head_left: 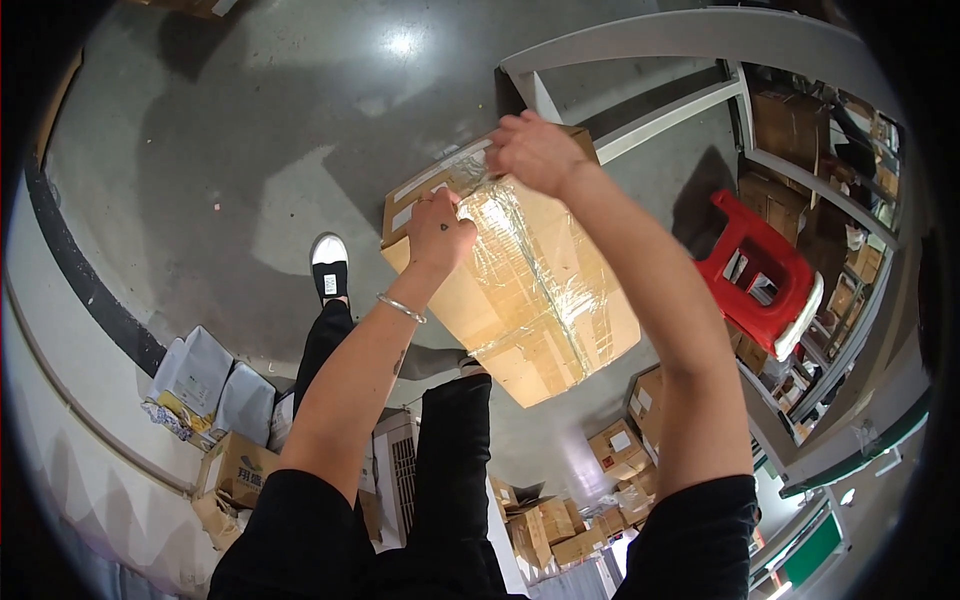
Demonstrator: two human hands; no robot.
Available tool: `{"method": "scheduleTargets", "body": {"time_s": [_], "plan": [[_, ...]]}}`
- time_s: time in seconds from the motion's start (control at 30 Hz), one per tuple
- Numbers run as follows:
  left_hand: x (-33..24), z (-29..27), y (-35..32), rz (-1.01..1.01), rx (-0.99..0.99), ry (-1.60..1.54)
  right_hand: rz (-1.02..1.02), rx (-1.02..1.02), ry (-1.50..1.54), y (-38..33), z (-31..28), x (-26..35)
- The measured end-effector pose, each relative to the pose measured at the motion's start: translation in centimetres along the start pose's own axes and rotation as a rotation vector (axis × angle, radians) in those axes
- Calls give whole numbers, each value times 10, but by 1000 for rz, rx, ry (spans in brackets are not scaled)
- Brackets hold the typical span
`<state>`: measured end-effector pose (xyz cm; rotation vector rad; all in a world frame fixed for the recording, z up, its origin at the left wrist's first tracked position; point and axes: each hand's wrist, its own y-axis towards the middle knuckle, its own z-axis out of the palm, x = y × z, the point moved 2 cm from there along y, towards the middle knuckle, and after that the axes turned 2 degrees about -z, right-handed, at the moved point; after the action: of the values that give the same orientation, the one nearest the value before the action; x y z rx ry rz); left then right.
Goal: Unboxing black plastic components from cardboard shipping boxes using a utility knife and placing them on a workbench.
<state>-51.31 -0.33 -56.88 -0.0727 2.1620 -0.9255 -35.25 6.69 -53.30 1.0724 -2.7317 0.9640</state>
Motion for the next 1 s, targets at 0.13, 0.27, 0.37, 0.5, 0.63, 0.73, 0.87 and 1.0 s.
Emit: {"method": "scheduleTargets", "body": {"time_s": [0.13, 0.27, 0.37, 0.5, 0.63, 0.73, 0.87, 1.0], "plan": [[1, -3, -3, -18, 17, 7, 247, -69, -181, -41, -16, -35], [-4, -4, -2, -36, 88, -9, 527, -117, 27, -65, 5, 18], [-5, -6, -4, 28, 90, -28, 629, -90, 187, -63, 23, 81], [-1, 2, -4, -25, 125, -64, 751, -314, 367, -59, 36, 103], [9, 9, -1, -18, 80, -47, 704, -322, 422, -57, 24, 92], [14, 7, -3, -62, 45, -24, 629, -311, 497, -70, 20, 94], [16, -3, -14, -153, 47, -90, 663, -89, 448, -112, 51, 126], [20, -8, -23, -142, 61, -267, 725, 67, 441, -137, 79, 147]]}}
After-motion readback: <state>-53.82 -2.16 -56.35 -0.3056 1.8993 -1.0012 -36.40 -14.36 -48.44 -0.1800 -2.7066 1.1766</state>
